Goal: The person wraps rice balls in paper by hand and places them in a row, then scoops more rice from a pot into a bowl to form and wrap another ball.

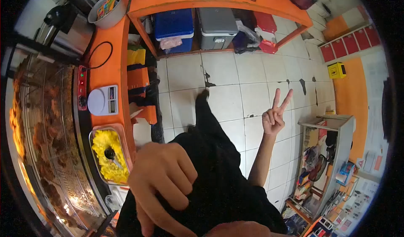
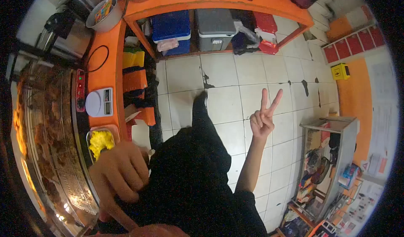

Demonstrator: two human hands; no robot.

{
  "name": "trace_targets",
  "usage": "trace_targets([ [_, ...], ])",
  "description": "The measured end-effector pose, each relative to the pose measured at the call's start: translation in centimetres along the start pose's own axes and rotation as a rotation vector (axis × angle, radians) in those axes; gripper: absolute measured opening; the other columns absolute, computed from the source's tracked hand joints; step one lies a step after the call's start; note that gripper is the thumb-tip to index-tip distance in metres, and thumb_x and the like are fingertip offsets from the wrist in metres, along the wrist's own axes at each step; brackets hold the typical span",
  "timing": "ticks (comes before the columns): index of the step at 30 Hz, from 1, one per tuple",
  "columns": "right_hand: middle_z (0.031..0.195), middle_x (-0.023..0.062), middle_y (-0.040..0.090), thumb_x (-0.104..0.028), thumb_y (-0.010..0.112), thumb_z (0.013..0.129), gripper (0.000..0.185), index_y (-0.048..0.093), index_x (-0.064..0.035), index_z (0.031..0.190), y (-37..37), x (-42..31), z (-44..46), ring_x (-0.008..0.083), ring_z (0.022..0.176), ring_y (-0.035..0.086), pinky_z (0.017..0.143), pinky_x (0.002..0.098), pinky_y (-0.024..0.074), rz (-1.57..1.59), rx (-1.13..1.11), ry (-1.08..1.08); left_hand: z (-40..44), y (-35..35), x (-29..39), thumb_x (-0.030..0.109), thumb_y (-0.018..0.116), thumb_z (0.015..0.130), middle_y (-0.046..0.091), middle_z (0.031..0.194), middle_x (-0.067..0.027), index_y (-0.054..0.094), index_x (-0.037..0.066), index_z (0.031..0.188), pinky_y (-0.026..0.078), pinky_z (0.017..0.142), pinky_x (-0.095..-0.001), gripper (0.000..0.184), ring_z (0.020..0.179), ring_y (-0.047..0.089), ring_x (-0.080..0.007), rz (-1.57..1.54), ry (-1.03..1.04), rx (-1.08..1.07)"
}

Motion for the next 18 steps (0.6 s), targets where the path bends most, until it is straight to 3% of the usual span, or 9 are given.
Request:
trace_targets([
  [2, 0.146, 0.0135, 0.009, 0.015, 0.041, 0.071, 0.095, 0.001, -0.0383, 0.139, -1.1, 1.3, -0.9, 0.0051, 0.043, 0.033, 0.038, 0.0175, 0.0276, 0.006, 0.073, 0.076, 0.6, -0.3, 0.8, 0.045, 0.046, 0.087, 0.039, 0.055, 0.0009, 0.067, 0.004, 0.087, 0.024, 0.036, -0.0231, 0.047, 0.040, 0.037, -0.0079, 0.033, 0.005, 0.027],
  [3, 0.146, 0.0142, 0.010, 0.015, 0.041, 0.071, 0.096, 0.001, -0.0383, 0.139, -6.0, 1.8, 7.5, 0.0050, 0.042, 0.032, 0.038, 0.0173, 0.0274, -0.027, 0.138, 0.125, 0.3, -9.2, -4.4, 0.045, 0.045, 0.087, 0.039, 0.055, 0.0010, 0.067, 0.004, 0.087, 0.024, 0.036, -0.0229, 0.047, 0.040, 0.037, -0.0079, 0.033, 0.028, 0.050],
  [6, 0.145, 0.0170, 0.011, 0.014, 0.044, 0.070, 0.096, 0.001, -0.0370, 0.139, -9.3, 5.9, 17.0, 0.0045, 0.043, 0.031, 0.038, 0.0166, 0.0277, 0.064, 0.134, 0.186, 2.7, -14.9, -7.5, 0.043, 0.044, 0.089, 0.039, 0.055, 0.0013, 0.067, 0.004, 0.089, 0.024, 0.037, -0.0218, 0.045, 0.040, 0.037, -0.0078, 0.148, -0.052, -0.125],
  [10, 0.144, 0.0174, 0.013, 0.008, 0.046, 0.073, 0.091, 0.000, -0.0327, 0.140, -10.7, 10.4, 30.8, 0.0035, 0.048, 0.034, 0.041, 0.0151, 0.0305, -0.089, 0.047, 0.459, 7.1, -22.9, -10.6, 0.045, 0.045, 0.088, 0.040, 0.056, -0.0005, 0.067, 0.007, 0.091, 0.026, 0.037, -0.0220, 0.044, 0.041, 0.038, -0.0088, 0.206, 0.024, -0.084],
  [12, 0.129, 0.0164, 0.043, -0.002, 0.054, 0.074, 0.075, 0.020, -0.0189, 0.139, -15.9, 13.8, 37.3, 0.0043, 0.051, 0.033, 0.047, 0.0160, 0.0345, -0.492, 0.081, 0.620, 6.7, -30.1, -12.4, 0.041, 0.046, 0.088, 0.052, 0.063, -0.0063, 0.066, 0.010, 0.087, 0.036, 0.042, -0.0222, 0.037, 0.046, 0.044, -0.0124, 0.011, 0.071, 0.113],
  [13, 0.113, 0.0128, 0.056, -0.009, 0.053, 0.081, 0.052, 0.040, -0.0158, 0.130, -18.6, 15.2, 41.0, 0.0045, 0.056, 0.041, 0.049, 0.0203, 0.0379, -0.808, -0.098, 0.621, 4.6, -34.4, -16.1, 0.039, 0.048, 0.086, 0.054, 0.065, -0.0059, 0.066, 0.009, 0.087, 0.037, 0.043, -0.0228, 0.035, 0.047, 0.046, -0.0128, 0.090, -0.163, 0.233],
  [15, 0.097, 0.0107, 0.062, -0.010, 0.054, 0.082, 0.029, 0.057, -0.0100, 0.111, -24.1, 17.0, 47.0, 0.0062, 0.062, 0.051, 0.052, 0.0211, 0.0418, -1.276, -0.103, 0.481, 0.1, -42.4, -22.3, 0.032, 0.052, 0.084, 0.060, 0.071, -0.0050, 0.065, 0.006, 0.085, 0.040, 0.047, -0.0244, 0.029, 0.050, 0.050, -0.0145, 0.470, -0.569, 0.478],
  [17, 0.087, 0.0101, 0.063, -0.008, 0.055, 0.082, 0.017, 0.060, -0.0046, 0.097, -22.7, 17.0, 52.9, 0.0100, 0.067, 0.057, 0.057, 0.0233, 0.0463, -1.733, -0.141, 0.335, -2.7, -48.4, -28.8, 0.024, 0.054, 0.082, 0.062, 0.076, -0.0064, 0.063, 0.003, 0.085, 0.044, 0.055, -0.0271, 0.022, 0.059, 0.055, -0.0177, 0.839, -0.945, 0.501],
  [18, 0.080, 0.0119, 0.061, -0.005, 0.058, 0.079, 0.013, 0.059, -0.0022, 0.092, -22.8, 17.7, 55.7, 0.0157, 0.062, 0.058, 0.057, 0.0264, 0.0483, -1.680, -0.257, 0.024, -6.6, -51.8, -32.9, 0.020, 0.055, 0.081, 0.062, 0.079, -0.0081, 0.062, 0.002, 0.085, 0.046, 0.060, -0.0289, 0.020, 0.066, 0.058, -0.0196, 0.952, -1.098, 0.427],
])
Point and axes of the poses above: each hand's wrist, its own z-axis towards the middle knuckle, its own y-axis out of the palm, x = y × z, the point moved 10 cm from there along z, towards the middle knuckle
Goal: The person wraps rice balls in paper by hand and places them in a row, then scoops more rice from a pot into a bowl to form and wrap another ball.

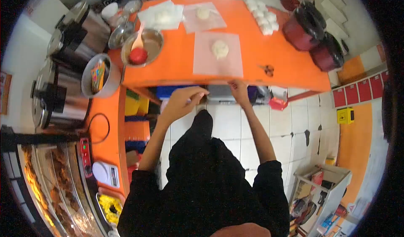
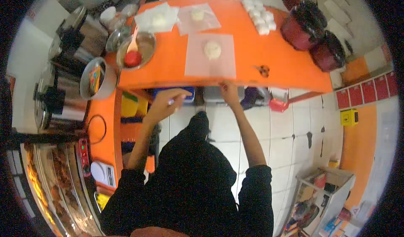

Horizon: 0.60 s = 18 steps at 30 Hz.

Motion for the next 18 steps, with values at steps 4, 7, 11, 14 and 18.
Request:
trace_targets([
  [4, 0.084, 0.0100, 0.058, -0.004, 0.062, 0.070, 0.016, 0.061, -0.0040, 0.087, 0.2, -1.0, 6.0, 0.0279, 0.083, 0.054, 0.074, 0.0370, 0.0452, -0.294, -0.078, -0.256, 7.4, 5.5, -12.4, 0.016, 0.057, 0.078, 0.059, 0.099, -0.0114, 0.059, 0.005, 0.099, 0.043, 0.080, -0.0360, 0.024, 0.094, 0.055, -0.0252, 0.466, 0.228, -0.040],
  [7, 0.084, 0.0101, 0.056, -0.004, 0.060, 0.071, 0.013, 0.060, -0.0039, 0.084, 2.1, 1.6, 8.0, 0.0295, 0.086, 0.052, 0.077, 0.0388, 0.0431, -0.250, -0.244, -0.198, 11.2, 6.7, -16.7, 0.016, 0.058, 0.076, 0.054, 0.111, -0.0115, 0.056, 0.008, 0.107, 0.038, 0.091, -0.0392, 0.032, 0.106, 0.049, -0.0277, 0.566, 0.236, -0.014],
  [11, 0.081, 0.0115, 0.055, -0.005, 0.059, 0.072, 0.009, 0.058, -0.0032, 0.081, 1.9, 2.4, 9.6, 0.0294, 0.083, 0.052, 0.074, 0.0390, 0.0434, -0.196, -0.345, -0.166, 14.3, 6.7, -17.4, 0.014, 0.057, 0.074, 0.053, 0.112, -0.0109, 0.054, 0.009, 0.109, 0.036, 0.093, -0.0402, 0.036, 0.106, 0.049, -0.0268, 0.635, 0.262, 0.039],
  [14, 0.084, 0.0113, 0.056, -0.009, 0.059, 0.073, 0.012, 0.058, -0.0033, 0.083, 0.5, 2.2, 10.3, 0.0282, 0.086, 0.052, 0.075, 0.0378, 0.0432, -0.149, -0.402, -0.092, 14.3, 6.6, -17.9, 0.012, 0.056, 0.072, 0.055, 0.107, -0.0095, 0.054, 0.009, 0.107, 0.038, 0.091, -0.0401, 0.035, 0.102, 0.050, -0.0250, 0.684, 0.299, 0.057],
  [18, 0.085, 0.0103, 0.056, -0.010, 0.062, 0.069, 0.025, 0.060, -0.0037, 0.093, -2.6, -2.2, 11.9, 0.0261, 0.089, 0.053, 0.076, 0.0353, 0.0438, -0.309, -0.272, -0.300, 16.1, 5.7, -18.9, 0.010, 0.052, 0.074, 0.057, 0.094, -0.0080, 0.055, 0.009, 0.094, 0.044, 0.078, -0.0368, 0.021, 0.089, 0.055, -0.0253, 0.594, 0.317, 0.057],
])
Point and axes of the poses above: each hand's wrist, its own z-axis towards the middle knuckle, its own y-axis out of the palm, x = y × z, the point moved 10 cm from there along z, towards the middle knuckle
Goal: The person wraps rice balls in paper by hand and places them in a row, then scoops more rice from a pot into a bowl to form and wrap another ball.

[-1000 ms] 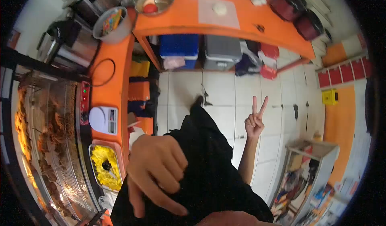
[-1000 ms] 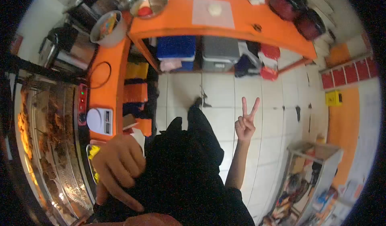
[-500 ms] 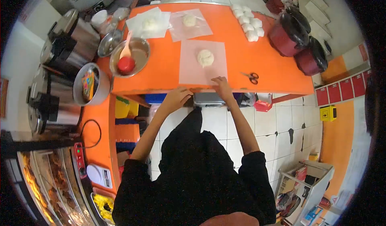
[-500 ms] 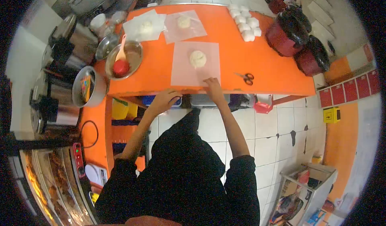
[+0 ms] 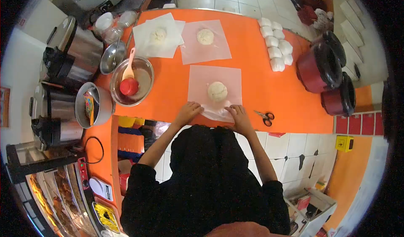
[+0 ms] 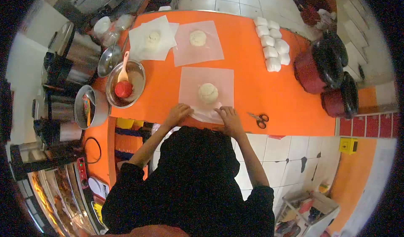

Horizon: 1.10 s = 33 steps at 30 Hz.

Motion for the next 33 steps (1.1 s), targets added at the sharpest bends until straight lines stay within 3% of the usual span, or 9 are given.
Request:
trace_targets([
  [3, 0.082, 0.0103, 0.056, -0.011, 0.065, 0.063, 0.034, 0.062, -0.0039, 0.096, 1.1, 2.4, -1.3, 0.0260, 0.087, 0.054, 0.076, 0.0353, 0.0449, -0.132, -0.016, -0.051, 0.1, -0.5, -0.7, 0.009, 0.053, 0.074, 0.056, 0.083, -0.0075, 0.056, 0.009, 0.086, 0.046, 0.065, -0.0349, 0.013, 0.079, 0.056, -0.0253, -0.071, -0.055, -0.005],
  [9, 0.087, 0.0114, 0.058, -0.011, 0.065, 0.064, 0.028, 0.064, -0.0037, 0.091, 4.3, 6.5, -4.3, 0.0271, 0.087, 0.056, 0.076, 0.0367, 0.0466, 0.396, -0.416, 0.122, -0.7, -1.6, -2.2, 0.009, 0.060, 0.075, 0.057, 0.075, -0.0076, 0.058, 0.005, 0.081, 0.045, 0.063, -0.0319, 0.007, 0.070, 0.056, -0.0222, -0.445, -0.302, -0.095],
  [12, 0.088, 0.0095, 0.060, -0.016, 0.060, 0.078, 0.021, 0.063, -0.0014, 0.093, 3.3, 8.2, -4.2, 0.0207, 0.085, 0.058, 0.075, 0.0313, 0.0465, 0.691, -0.201, 0.246, -1.3, -1.9, -4.3, 0.007, 0.059, 0.079, 0.059, 0.072, -0.0081, 0.057, 0.002, 0.080, 0.044, 0.060, -0.0296, 0.005, 0.063, 0.055, -0.0196, -0.620, -0.522, 0.073],
  [15, 0.083, 0.0096, 0.061, -0.028, 0.051, 0.088, 0.033, 0.062, 0.0022, 0.095, 5.2, 11.8, -5.4, 0.0164, 0.079, 0.057, 0.075, 0.0283, 0.0453, 1.041, 0.151, 0.666, -1.9, -0.2, -6.8, 0.005, 0.055, 0.082, 0.060, 0.071, -0.0091, 0.056, 0.001, 0.081, 0.043, 0.059, -0.0286, 0.004, 0.061, 0.055, -0.0186, -0.678, -0.772, 0.285],
  [17, 0.076, 0.0083, 0.061, -0.030, 0.048, 0.090, 0.037, 0.060, 0.0048, 0.092, 5.5, 13.0, -5.2, 0.0162, 0.072, 0.057, 0.069, 0.0300, 0.0453, 0.844, 0.201, 0.786, -0.5, 0.3, -7.4, 0.003, 0.053, 0.082, 0.060, 0.073, -0.0097, 0.055, 0.001, 0.082, 0.044, 0.059, -0.0282, 0.003, 0.063, 0.056, -0.0190, -0.718, -0.943, 0.355],
  [21, 0.061, 0.0095, 0.057, -0.028, 0.047, 0.090, 0.035, 0.059, 0.0045, 0.083, 3.6, 13.3, -4.7, 0.0173, 0.058, 0.053, 0.054, 0.0347, 0.0408, 0.536, 0.491, 0.757, 3.0, -0.3, -7.3, 0.010, 0.051, 0.084, 0.061, 0.076, -0.0122, 0.055, 0.004, 0.085, 0.045, 0.057, -0.0336, 0.007, 0.064, 0.059, -0.0246, -0.285, -0.615, 0.355],
  [24, 0.054, 0.0132, 0.047, -0.026, 0.047, 0.090, 0.035, 0.053, 0.0043, 0.074, 3.8, 13.3, -4.2, 0.0148, 0.052, 0.041, 0.049, 0.0337, 0.0348, 0.246, 0.330, 0.677, 3.8, 0.8, -7.4, 0.020, 0.050, 0.086, 0.062, 0.080, -0.0128, 0.055, 0.007, 0.087, 0.047, 0.058, -0.0385, 0.014, 0.068, 0.061, -0.0286, -0.098, -0.499, 0.128],
  [29, 0.057, 0.0172, 0.053, -0.033, 0.050, 0.087, 0.036, 0.058, -0.0013, 0.072, 4.7, 12.7, -3.2, 0.0323, 0.050, 0.052, 0.051, 0.0412, 0.0426, -0.091, 0.104, 0.671, 3.4, 3.2, -8.4, 0.032, 0.047, 0.086, 0.062, 0.076, -0.0113, 0.053, 0.010, 0.100, 0.048, 0.060, -0.0428, 0.027, 0.068, 0.062, -0.0305, 0.053, -0.725, -0.210],
  [33, 0.067, 0.0150, 0.057, -0.029, 0.055, 0.083, 0.027, 0.057, -0.0031, 0.075, 4.8, 12.7, -2.5, 0.0330, 0.061, 0.056, 0.057, 0.0428, 0.0441, -0.133, -0.076, 0.735, 3.7, 1.8, -8.6, 0.025, 0.047, 0.085, 0.058, 0.096, -0.0139, 0.048, 0.009, 0.114, 0.045, 0.076, -0.0420, 0.033, 0.089, 0.057, -0.0288, 0.062, -0.687, -0.062],
])
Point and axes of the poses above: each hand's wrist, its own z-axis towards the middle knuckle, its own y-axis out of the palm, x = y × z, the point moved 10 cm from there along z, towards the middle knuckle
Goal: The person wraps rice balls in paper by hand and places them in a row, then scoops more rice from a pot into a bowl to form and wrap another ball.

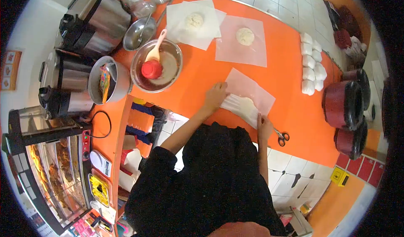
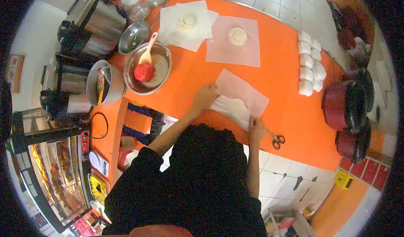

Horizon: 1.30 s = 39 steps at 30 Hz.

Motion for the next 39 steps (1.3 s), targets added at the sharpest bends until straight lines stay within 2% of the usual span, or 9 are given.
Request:
trace_targets([
  [2, 0.081, 0.0181, 0.058, -0.024, 0.060, 0.079, 0.022, 0.055, -0.0030, 0.083, -2.3, -2.3, 0.7, 0.0340, 0.073, 0.055, 0.062, 0.0425, 0.0426, -0.040, 0.032, -0.071, -0.7, -2.4, 1.8, 0.022, 0.047, 0.083, 0.052, 0.114, -0.0152, 0.044, 0.008, 0.121, 0.040, 0.090, -0.0407, 0.040, 0.107, 0.051, -0.0273, 0.060, 0.173, 0.238],
  [5, 0.114, 0.0205, 0.048, -0.016, 0.066, 0.072, 0.038, 0.049, -0.0050, 0.104, -2.6, -4.4, 3.7, 0.0365, 0.102, 0.047, 0.082, 0.0425, 0.0395, -0.003, 0.143, -0.357, -5.9, 0.9, 9.0, 0.016, 0.045, 0.081, 0.033, 0.136, -0.0121, 0.035, 0.004, 0.129, 0.025, 0.105, -0.0384, 0.050, 0.127, 0.031, -0.0233, 0.075, 0.873, 0.114],
  [8, 0.122, 0.0199, 0.042, -0.015, 0.067, 0.071, 0.054, 0.043, -0.0059, 0.118, -1.1, -8.1, 7.6, 0.0360, 0.113, 0.039, 0.093, 0.0431, 0.0342, -0.015, 0.138, -0.622, -7.7, 2.8, 10.3, 0.014, 0.041, 0.083, 0.025, 0.142, -0.0099, 0.028, 0.001, 0.133, 0.019, 0.108, -0.0363, 0.053, 0.131, 0.025, -0.0208, 0.052, 0.918, -0.089],
  [15, 0.107, 0.0169, 0.054, -0.019, 0.071, 0.067, 0.047, 0.052, -0.0035, 0.107, 0.2, -9.6, 11.0, 0.0332, 0.107, 0.045, 0.090, 0.0455, 0.0342, -0.241, -0.345, -0.407, -6.7, 2.6, 10.5, 0.014, 0.036, 0.084, 0.030, 0.139, -0.0127, 0.031, 0.001, 0.132, 0.020, 0.108, -0.0365, 0.050, 0.129, 0.028, -0.0223, 0.080, 0.893, -0.043],
  [21, 0.083, 0.0112, 0.060, -0.020, 0.066, 0.073, 0.018, 0.063, -0.0057, 0.084, -4.9, -11.1, 5.7, 0.0299, 0.082, 0.054, 0.072, 0.0400, 0.0421, 0.187, -0.104, -0.649, -5.8, 0.5, 10.5, 0.016, 0.040, 0.083, 0.031, 0.138, -0.0128, 0.032, 0.004, 0.132, 0.024, 0.106, -0.0380, 0.051, 0.127, 0.032, -0.0237, 0.102, 0.830, 0.071],
  [24, 0.079, 0.0091, 0.058, -0.012, 0.063, 0.075, 0.012, 0.064, -0.0065, 0.085, -4.4, -12.5, 1.1, 0.0274, 0.075, 0.054, 0.066, 0.0391, 0.0431, -0.018, -0.016, -0.746, -3.3, -4.9, 10.9, 0.015, 0.045, 0.081, 0.040, 0.130, -0.0104, 0.041, 0.009, 0.126, 0.025, 0.105, -0.0371, 0.046, 0.122, 0.038, -0.0219, 0.253, 0.722, 0.247],
  [31, 0.072, 0.0063, 0.055, -0.005, 0.063, 0.073, 0.018, 0.065, -0.0097, 0.090, -3.1, -11.8, -3.1, 0.0224, 0.067, 0.053, 0.057, 0.0330, 0.0431, 0.061, 0.129, -0.813, -0.3, -0.4, 6.1, 0.013, 0.051, 0.076, 0.053, 0.089, -0.0029, 0.057, 0.012, 0.083, 0.044, 0.079, -0.0364, 0.010, 0.095, 0.052, -0.0194, 0.359, 0.753, -0.077],
  [34, 0.075, 0.0059, 0.055, -0.002, 0.063, 0.071, 0.031, 0.062, -0.0108, 0.101, -2.2, -11.2, -3.8, 0.0225, 0.069, 0.053, 0.058, 0.0327, 0.0437, 0.089, 0.112, -0.852, -2.0, 0.3, 3.7, 0.013, 0.053, 0.075, 0.056, 0.091, -0.0022, 0.059, 0.012, 0.085, 0.044, 0.069, -0.0346, 0.012, 0.091, 0.053, -0.0192, 0.379, 0.823, -0.128],
  [39, 0.082, 0.0074, 0.055, -0.003, 0.060, 0.072, 0.039, 0.057, -0.0105, 0.110, -2.2, -12.4, -5.0, 0.0240, 0.072, 0.052, 0.060, 0.0344, 0.0444, 0.075, 0.032, -0.919, -0.4, -3.2, 2.9, 0.014, 0.055, 0.074, 0.059, 0.095, -0.0052, 0.060, 0.012, 0.084, 0.044, 0.073, -0.0342, 0.012, 0.093, 0.054, -0.0205, 0.484, 0.486, -0.416],
])
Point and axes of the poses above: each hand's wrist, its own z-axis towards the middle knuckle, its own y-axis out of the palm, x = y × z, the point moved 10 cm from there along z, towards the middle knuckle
